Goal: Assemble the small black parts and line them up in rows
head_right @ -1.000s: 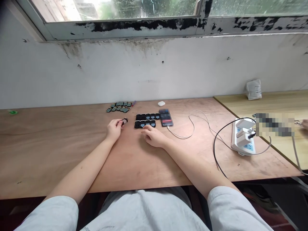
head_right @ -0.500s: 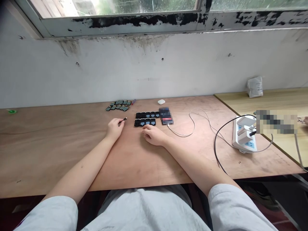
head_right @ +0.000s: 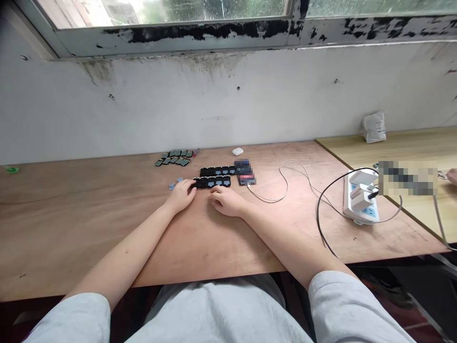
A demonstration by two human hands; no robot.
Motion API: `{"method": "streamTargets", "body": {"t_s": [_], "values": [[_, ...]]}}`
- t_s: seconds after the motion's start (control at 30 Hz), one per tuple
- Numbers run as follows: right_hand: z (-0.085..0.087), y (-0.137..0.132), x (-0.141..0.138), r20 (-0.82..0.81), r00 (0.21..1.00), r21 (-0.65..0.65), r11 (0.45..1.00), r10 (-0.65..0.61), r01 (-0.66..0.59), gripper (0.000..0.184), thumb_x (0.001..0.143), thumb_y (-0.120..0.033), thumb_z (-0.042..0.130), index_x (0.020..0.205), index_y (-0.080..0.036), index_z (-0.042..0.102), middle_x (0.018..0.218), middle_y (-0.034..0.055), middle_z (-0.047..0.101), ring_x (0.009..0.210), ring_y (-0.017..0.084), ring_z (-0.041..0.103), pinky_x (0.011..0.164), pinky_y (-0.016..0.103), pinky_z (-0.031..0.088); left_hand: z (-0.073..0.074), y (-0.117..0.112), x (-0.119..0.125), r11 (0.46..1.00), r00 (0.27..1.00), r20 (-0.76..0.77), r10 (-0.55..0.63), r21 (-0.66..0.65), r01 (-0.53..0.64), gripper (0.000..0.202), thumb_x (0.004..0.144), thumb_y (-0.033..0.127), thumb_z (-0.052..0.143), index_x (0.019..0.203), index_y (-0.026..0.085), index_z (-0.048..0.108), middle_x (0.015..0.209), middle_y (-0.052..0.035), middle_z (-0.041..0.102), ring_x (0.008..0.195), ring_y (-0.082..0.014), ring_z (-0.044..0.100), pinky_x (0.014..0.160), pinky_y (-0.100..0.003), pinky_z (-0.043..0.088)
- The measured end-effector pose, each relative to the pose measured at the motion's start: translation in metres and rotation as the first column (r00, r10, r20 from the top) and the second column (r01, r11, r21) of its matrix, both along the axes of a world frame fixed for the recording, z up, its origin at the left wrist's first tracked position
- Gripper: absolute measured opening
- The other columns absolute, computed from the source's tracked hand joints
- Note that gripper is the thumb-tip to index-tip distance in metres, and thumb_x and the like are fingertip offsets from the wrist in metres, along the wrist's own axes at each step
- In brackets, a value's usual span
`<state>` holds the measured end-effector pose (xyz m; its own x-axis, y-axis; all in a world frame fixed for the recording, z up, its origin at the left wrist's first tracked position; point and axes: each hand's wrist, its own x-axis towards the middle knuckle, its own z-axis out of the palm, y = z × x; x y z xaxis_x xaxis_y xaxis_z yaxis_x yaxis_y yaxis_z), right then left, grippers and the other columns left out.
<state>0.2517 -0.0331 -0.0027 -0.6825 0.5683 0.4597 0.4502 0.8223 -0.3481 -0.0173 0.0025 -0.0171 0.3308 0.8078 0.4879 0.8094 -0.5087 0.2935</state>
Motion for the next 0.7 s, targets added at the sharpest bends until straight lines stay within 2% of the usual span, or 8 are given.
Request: {"method": "streamTargets", "body": {"t_s": [0.13, 0.23, 0.3, 0.37, 0.43, 0.53, 0.7], "values": [[0.003, -0.002, -0.002, 0.048, 0.997, 0.030, 0.998, -0.061, 0.059, 0.021, 0.093, -0.013, 0.059, 0.109, -0.019, 0.072, 0.127, 0.0129, 0.064, 0.108, 0.024, 0.062, 0.096, 0.038, 0.052, 0.002, -0.002, 0.002, 0.999, 0.999, 0.041, -0.033, -0.022, 0.034, 0.031, 0.095, 0.024, 0.052, 0.122, 0.015, 0.065, 0.117, -0.0134, 0.068, 0.111, -0.0273, 0.065, 0.100, -0.043, 0.055], [0.007, -0.003, -0.003, 0.107, 0.975, 0.087, 0.979, -0.196, 0.187, 0.017, 0.097, -0.017, 0.057, 0.103, -0.019, 0.072, 0.122, 0.0116, 0.066, 0.108, 0.025, 0.059, 0.096, 0.040, 0.047, 0.004, -0.004, 0.003, 0.997, 0.997, 0.039, -0.065, -0.026, 0.066, 0.032, 0.095, 0.023, 0.052, 0.124, 0.015, 0.064, 0.117, -0.0128, 0.068, 0.109, -0.0267, 0.066, 0.100, -0.044, 0.055], [0.008, -0.004, -0.004, 0.125, 0.929, 0.136, 0.934, -0.348, 0.331, 0.017, 0.099, -0.021, 0.054, 0.100, -0.019, 0.071, 0.118, 0.0123, 0.067, 0.110, 0.028, 0.055, 0.097, 0.043, 0.044, 0.004, -0.006, 0.003, 0.995, 0.995, 0.044, -0.090, -0.030, 0.092, 0.032, 0.096, 0.023, 0.051, 0.125, 0.016, 0.063, 0.118, -0.0126, 0.067, 0.107, -0.0257, 0.067, 0.098, -0.043, 0.056], [0.008, -0.002, -0.003, 0.127, 0.852, 0.167, 0.858, -0.508, 0.486, 0.019, 0.100, -0.027, 0.052, 0.099, -0.019, 0.069, 0.115, 0.0145, 0.067, 0.112, 0.031, 0.052, 0.096, 0.046, 0.041, 0.005, -0.007, 0.003, 0.993, 0.992, 0.052, -0.114, -0.035, 0.116, 0.033, 0.096, 0.022, 0.051, 0.126, 0.016, 0.063, 0.120, -0.0123, 0.067, 0.107, -0.0249, 0.067, 0.098, -0.042, 0.057], [0.007, 0.002, 0.000, 0.135, 0.778, 0.170, 0.788, -0.614, 0.592, 0.020, 0.100, -0.032, 0.053, 0.099, -0.019, 0.067, 0.113, 0.0161, 0.067, 0.112, 0.033, 0.051, 0.094, 0.047, 0.040, 0.005, -0.007, 0.004, 0.989, 0.988, 0.062, -0.138, -0.042, 0.141, 0.033, 0.096, 0.022, 0.051, 0.126, 0.017, 0.063, 0.123, -0.0122, 0.066, 0.109, -0.0248, 0.066, 0.099, -0.042, 0.057], [0.004, 0.011, 0.006, 0.149, 0.730, 0.169, 0.745, -0.667, 0.646, 0.021, 0.099, -0.036, 0.054, 0.103, -0.019, 0.065, 0.118, 0.0165, 0.067, 0.116, 0.034, 0.050, 0.098, 0.049, 0.038, 0.005, -0.008, 0.003, 0.985, 0.984, 0.075, -0.162, -0.054, 0.166, 0.034, 0.096, 0.023, 0.051, 0.127, 0.017, 0.062, 0.126, -0.0124, 0.064, 0.113, -0.0252, 0.065, 0.101, -0.043, 0.056], [0.003, 0.028, 0.014, 0.168, 0.720, 0.168, 0.740, -0.673, 0.652, 0.040, 0.104, -0.051, 0.044, 0.121, -0.019, 0.061, 0.137, 0.0179, 0.062, 0.140, 0.036, 0.038, 0.111, 0.056, 0.028, 0.005, -0.007, 0.002, 0.978, 0.977, 0.098, -0.188, -0.068, 0.195, 0.034, 0.096, 0.024, 0.051, 0.127, 0.018, 0.062, 0.126, -0.0119, 0.064, 0.112, -0.0244, 0.065, 0.101, -0.042, 0.056]]}}
